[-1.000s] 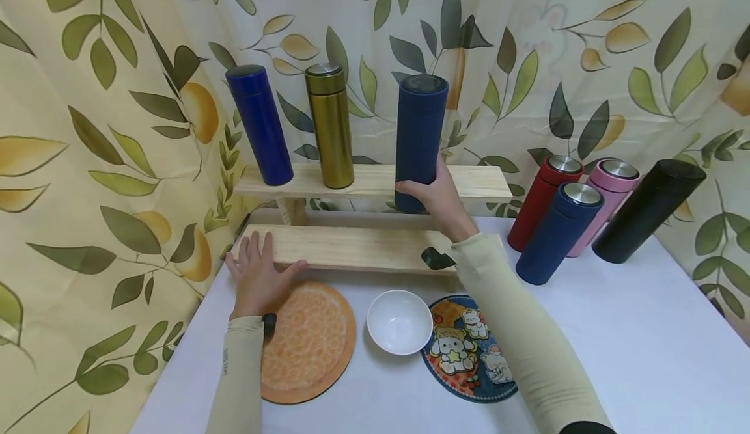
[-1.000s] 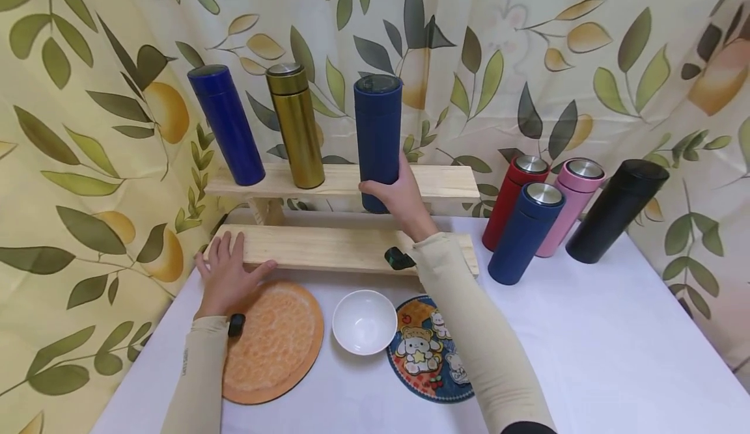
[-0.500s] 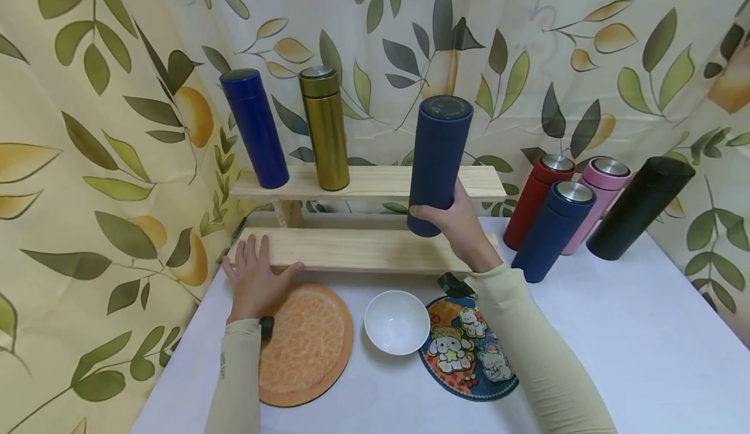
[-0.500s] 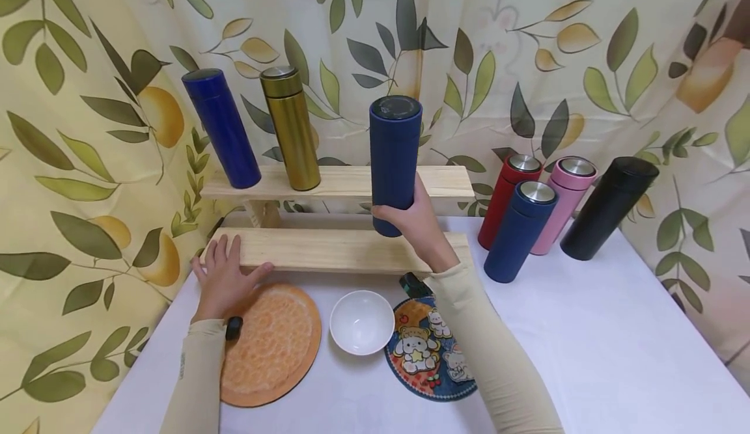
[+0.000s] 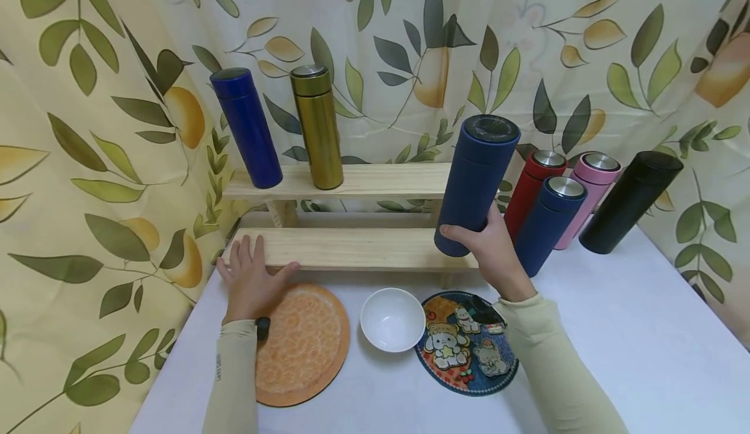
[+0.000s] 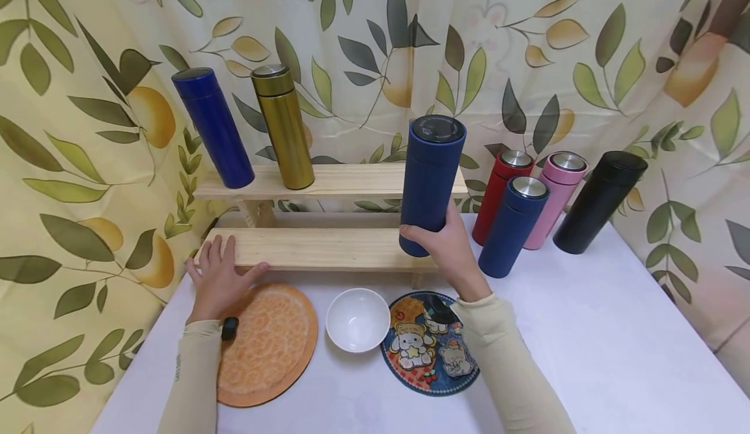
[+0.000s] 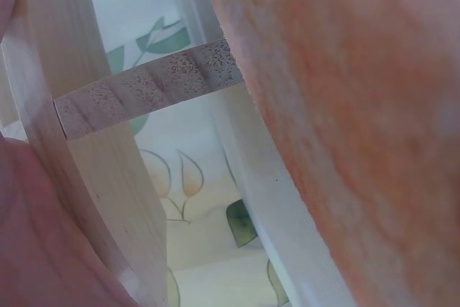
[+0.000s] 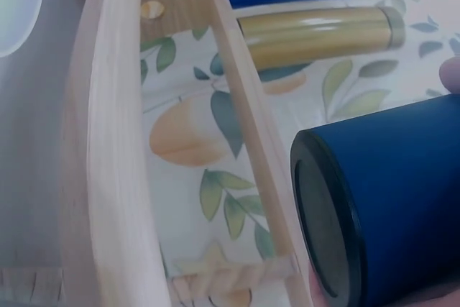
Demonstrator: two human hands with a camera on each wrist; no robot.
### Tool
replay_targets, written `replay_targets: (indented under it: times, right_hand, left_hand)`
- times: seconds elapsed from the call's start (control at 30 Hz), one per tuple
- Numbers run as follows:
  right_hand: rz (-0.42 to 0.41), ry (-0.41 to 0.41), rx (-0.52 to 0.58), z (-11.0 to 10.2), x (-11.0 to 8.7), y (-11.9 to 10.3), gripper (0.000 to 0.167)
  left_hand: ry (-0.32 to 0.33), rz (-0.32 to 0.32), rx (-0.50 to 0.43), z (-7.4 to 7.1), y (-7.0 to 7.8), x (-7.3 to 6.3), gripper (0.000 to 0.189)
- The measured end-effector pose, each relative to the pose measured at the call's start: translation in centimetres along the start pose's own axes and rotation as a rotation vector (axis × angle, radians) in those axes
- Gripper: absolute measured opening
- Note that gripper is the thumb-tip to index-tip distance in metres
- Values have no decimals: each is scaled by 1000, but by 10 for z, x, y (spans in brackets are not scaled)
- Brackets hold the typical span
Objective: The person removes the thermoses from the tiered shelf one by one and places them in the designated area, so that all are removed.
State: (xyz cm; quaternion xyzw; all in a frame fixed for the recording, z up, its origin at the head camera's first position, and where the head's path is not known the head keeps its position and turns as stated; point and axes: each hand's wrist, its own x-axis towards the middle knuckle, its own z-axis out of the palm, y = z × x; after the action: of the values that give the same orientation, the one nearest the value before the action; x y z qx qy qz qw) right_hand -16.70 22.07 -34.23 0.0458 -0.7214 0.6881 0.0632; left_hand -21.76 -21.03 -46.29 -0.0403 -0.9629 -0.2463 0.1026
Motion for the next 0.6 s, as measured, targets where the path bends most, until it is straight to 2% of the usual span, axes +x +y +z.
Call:
replay_targets:
  times: [0.33, 0.6]
  right_hand:
    - [-29, 84, -8, -27, -22, 7, 83]
    - [-47, 111, -26, -47, -26, 1, 82]
  left_hand:
    - [12, 22, -10, 3, -2, -1, 113]
    - [23, 21, -3, 3, -3, -1, 114]
